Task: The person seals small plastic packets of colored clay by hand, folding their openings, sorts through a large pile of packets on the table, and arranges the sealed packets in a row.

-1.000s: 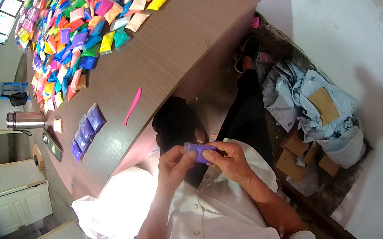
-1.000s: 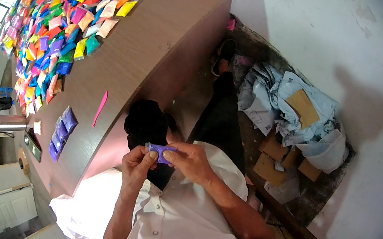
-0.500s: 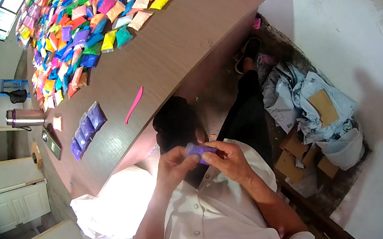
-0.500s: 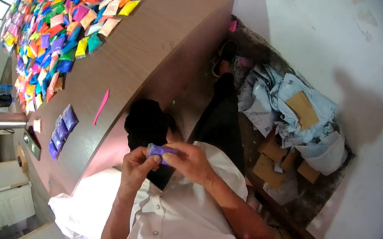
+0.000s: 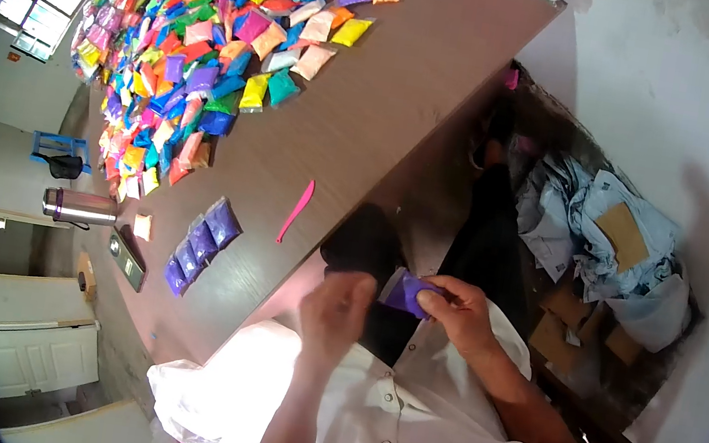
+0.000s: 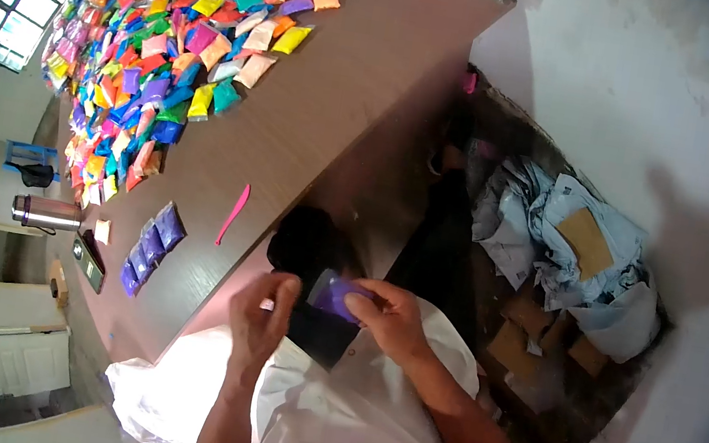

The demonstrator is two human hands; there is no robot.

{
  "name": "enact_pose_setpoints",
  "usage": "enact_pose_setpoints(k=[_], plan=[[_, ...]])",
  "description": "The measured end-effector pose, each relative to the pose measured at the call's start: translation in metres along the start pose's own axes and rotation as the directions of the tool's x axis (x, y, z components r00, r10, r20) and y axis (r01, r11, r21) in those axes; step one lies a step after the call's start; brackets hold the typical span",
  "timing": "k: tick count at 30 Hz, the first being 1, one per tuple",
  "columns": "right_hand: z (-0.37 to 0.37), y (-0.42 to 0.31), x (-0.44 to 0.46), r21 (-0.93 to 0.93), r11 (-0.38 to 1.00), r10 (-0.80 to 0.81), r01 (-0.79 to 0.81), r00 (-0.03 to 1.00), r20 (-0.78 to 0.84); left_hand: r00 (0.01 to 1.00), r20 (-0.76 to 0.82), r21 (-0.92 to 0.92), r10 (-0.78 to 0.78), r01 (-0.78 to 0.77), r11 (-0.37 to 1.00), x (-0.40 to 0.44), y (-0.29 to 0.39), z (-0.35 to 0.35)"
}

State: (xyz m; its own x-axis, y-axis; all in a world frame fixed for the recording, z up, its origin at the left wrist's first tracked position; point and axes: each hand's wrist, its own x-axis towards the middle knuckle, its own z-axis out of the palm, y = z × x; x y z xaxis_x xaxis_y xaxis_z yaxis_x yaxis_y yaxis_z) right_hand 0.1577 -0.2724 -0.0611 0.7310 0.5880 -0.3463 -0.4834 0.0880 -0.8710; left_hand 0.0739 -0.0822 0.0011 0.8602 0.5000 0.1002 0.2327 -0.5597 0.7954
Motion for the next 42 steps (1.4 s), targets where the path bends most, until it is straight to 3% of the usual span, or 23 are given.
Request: enact_pose_setpoints(k=[2,4,7,14,18,20,24,25,26,30,32,37,40,42], plan=[[-0.006,-0.002,0.003,0.071,0.997,0.002,0.0,1.0,-0.031,0.971,-0.155,0.123,0.183,-0.165,0.979,0.026,-0.002,-0.017],[-0.011,-0.007,0.005,0.214,0.975,0.096,-0.061,0.983,-0.158,0.919,-0.184,0.453,0.349,-0.236,0.86,0.046,-0.003,-0.031],[-0.02,-0.01,0.005,0.229,0.972,0.097,-0.058,0.982,-0.164,0.937,-0.154,0.554,0.313,-0.18,0.813,0.054,-0.026,-0.03],[-0.016,-0.018,0.005,0.317,0.947,0.117,-0.044,0.97,-0.214,0.925,0.006,0.624,0.38,-0.3,0.722,0.096,-0.011,-0.003],[-0.013,-0.021,0.008,0.306,0.952,0.046,0.023,0.975,-0.218,0.897,0.026,0.591,0.441,-0.37,0.717,0.142,-0.008,0.011],[-0.013,-0.027,0.01,0.253,0.967,0.056,-0.001,0.976,-0.211,0.888,-0.043,0.575,0.458,-0.353,0.738,0.151,-0.003,0.017],[-0.012,-0.03,0.014,0.259,0.966,0.065,-0.013,0.979,-0.191,0.833,-0.064,0.532,0.55,-0.438,0.724,0.118,0.026,0.015],[-0.008,-0.031,0.015,0.298,0.955,0.036,0.016,0.985,-0.169,0.956,-0.041,0.192,0.289,-0.277,0.942,0.098,0.035,0.017],[-0.004,-0.032,0.016,0.335,0.941,0.007,0.043,0.99,-0.144,0.997,0.078,-0.152,0.028,-0.016,0.988,0.08,0.039,0.02],[0.007,-0.029,0.016,0.32,0.947,0.002,0.026,0.996,-0.085,0.975,0.193,-0.296,-0.113,0.168,0.94,0.043,0.032,0.032],[0.011,-0.029,0.017,0.171,0.984,-0.047,0.056,0.997,-0.059,0.959,0.215,-0.469,-0.183,0.266,0.842,0.039,0.02,0.034],[0.015,-0.027,0.016,0.13,0.986,-0.095,0.101,0.994,-0.052,0.948,0.231,-0.399,-0.219,0.297,0.868,0.027,0.017,0.023],[0.016,-0.029,0.011,0.058,0.991,-0.111,0.117,0.989,-0.093,0.941,0.236,-0.473,-0.241,0.328,0.817,0.014,0.015,0.03],[0.016,-0.026,0.007,-0.008,0.992,-0.123,0.123,0.986,-0.115,0.936,0.196,-0.617,-0.292,0.349,0.706,0.008,0.017,0.035]])
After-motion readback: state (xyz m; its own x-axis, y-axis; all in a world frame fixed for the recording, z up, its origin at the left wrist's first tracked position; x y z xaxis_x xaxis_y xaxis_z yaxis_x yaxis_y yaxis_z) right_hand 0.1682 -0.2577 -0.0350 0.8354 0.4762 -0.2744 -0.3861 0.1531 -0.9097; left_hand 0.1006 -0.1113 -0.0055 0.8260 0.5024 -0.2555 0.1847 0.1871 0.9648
